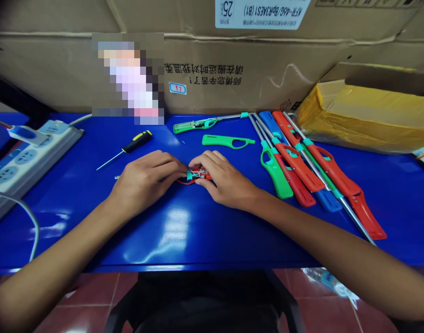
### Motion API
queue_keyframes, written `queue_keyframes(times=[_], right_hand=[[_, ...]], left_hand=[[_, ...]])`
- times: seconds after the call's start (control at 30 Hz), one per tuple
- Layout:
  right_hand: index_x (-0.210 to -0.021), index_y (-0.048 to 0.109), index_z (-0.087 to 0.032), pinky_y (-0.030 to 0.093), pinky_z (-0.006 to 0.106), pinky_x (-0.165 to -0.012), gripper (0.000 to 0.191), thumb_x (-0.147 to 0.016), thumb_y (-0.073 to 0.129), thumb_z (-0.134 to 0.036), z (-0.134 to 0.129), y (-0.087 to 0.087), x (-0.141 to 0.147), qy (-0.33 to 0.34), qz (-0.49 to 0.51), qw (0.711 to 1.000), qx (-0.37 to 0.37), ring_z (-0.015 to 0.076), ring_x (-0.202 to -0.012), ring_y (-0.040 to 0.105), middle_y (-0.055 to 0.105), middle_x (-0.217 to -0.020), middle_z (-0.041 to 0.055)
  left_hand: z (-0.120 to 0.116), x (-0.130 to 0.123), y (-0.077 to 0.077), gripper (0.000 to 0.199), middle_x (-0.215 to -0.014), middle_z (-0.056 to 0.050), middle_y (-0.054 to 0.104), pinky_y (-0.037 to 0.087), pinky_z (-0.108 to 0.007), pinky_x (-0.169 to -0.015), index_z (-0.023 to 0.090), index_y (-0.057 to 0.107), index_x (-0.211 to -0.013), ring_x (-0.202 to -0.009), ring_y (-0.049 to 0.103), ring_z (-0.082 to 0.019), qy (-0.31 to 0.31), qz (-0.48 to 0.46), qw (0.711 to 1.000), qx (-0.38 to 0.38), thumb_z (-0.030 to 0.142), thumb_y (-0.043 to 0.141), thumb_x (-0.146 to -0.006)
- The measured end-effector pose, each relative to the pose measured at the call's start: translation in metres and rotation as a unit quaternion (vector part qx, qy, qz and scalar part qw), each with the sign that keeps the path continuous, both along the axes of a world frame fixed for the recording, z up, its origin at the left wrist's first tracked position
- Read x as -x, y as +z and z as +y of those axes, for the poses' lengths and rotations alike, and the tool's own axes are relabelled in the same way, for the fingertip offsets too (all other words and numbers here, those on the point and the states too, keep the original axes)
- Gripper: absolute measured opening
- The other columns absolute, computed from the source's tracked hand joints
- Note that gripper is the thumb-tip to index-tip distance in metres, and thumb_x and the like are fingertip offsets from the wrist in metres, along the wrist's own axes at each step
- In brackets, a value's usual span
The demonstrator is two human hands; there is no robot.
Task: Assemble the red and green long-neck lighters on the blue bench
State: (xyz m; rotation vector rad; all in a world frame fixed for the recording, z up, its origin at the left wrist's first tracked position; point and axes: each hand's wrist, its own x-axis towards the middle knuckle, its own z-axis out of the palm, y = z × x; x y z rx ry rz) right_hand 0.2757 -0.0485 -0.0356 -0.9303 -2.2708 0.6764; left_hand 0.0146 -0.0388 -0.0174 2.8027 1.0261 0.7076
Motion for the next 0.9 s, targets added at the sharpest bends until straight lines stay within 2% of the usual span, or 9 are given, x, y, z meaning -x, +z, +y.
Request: queue_keyframes(times=[0.3,0.73,0.9], right_hand=[[-0.131,0.06,-0.029,0.056,0.055,-0.112,0.026,-0.108,0.064,-0.017,-0.001,0.0,0.0,-0.005,0.005,1.0,0.01,0.0322,-0.128,0.067,0.071,-0.13,0.0104],[-0.129,0.061,-0.028,0.057,0.055,-0.11,0.026,-0.106,0.063,-0.015,0.001,-0.001,0.0,-0.003,0.01,1.0,0.001,0.0315,-0.123,0.068,0.072,-0.129,0.0106],[-0.129,0.062,-0.028,0.057,0.056,-0.11,0.027,-0.105,0.067,-0.017,0.002,-0.001,-0.001,-0.006,0.012,1.0,0.009,0.0323,-0.125,0.069,0.073,-0.13,0.0108]], left_hand=[[0.0,-0.003,-0.012,0.015,-0.108,-0.005,0.082,0.061,-0.033,-0.087,0.02,0.078,-0.112,-0.095,0.074,-0.019,0.005,-0.042,0.999,-0.027,0.018,0.064,-0.114],[0.001,-0.005,-0.014,0.017,-0.108,-0.005,0.083,0.062,-0.033,-0.087,0.02,0.079,-0.109,-0.095,0.075,-0.019,-0.001,-0.058,0.998,-0.028,0.015,0.063,-0.113],[-0.002,-0.005,-0.011,0.018,-0.107,-0.005,0.082,0.06,-0.032,-0.085,0.02,0.079,-0.109,-0.094,0.074,-0.018,0.012,-0.027,0.999,-0.04,0.019,0.062,-0.114]])
